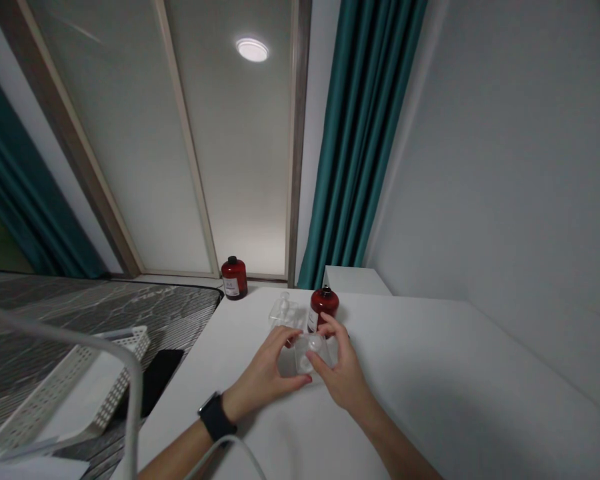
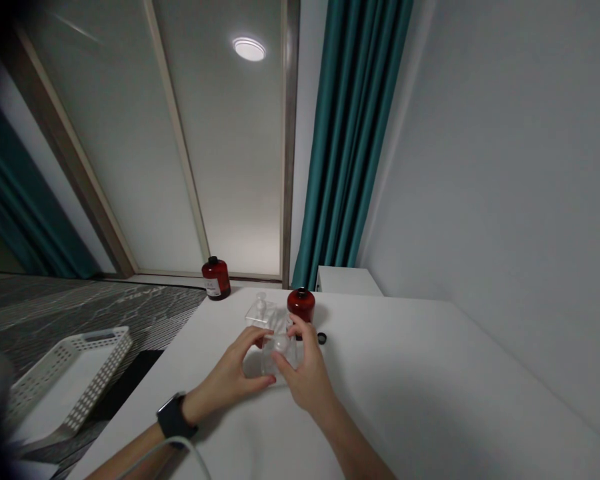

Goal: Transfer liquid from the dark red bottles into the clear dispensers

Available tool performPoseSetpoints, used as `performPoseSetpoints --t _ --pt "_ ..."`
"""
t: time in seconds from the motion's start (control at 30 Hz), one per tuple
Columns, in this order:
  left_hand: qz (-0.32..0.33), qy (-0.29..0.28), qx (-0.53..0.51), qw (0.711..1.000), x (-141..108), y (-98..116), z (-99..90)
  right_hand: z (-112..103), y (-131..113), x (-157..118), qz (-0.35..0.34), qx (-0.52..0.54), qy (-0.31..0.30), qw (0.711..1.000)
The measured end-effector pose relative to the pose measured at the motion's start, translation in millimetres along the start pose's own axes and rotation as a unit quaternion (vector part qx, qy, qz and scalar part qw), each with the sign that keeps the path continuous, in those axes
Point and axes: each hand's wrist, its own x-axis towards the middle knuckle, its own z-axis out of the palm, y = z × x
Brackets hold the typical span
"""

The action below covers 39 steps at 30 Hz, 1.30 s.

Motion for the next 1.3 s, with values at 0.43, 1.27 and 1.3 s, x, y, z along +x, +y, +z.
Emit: performPoseSetpoints --t 0.43,1.27,1.3 --pt "0.007 -0.001 -0.011 1.000 1 -2 2.4 -6 -9 0 -0.082 -0.042 -0.061 0.994" --pt "-0.009 -0.039 -0.014 0.999 0 -7 9.5 -13 6 10 0.017 0.048 0.140 0.989" --pt "-0.008 -0.042 -0.012 0.999 0 -8 9.9 -13 6 10 0.021 0.050 0.133 0.990"
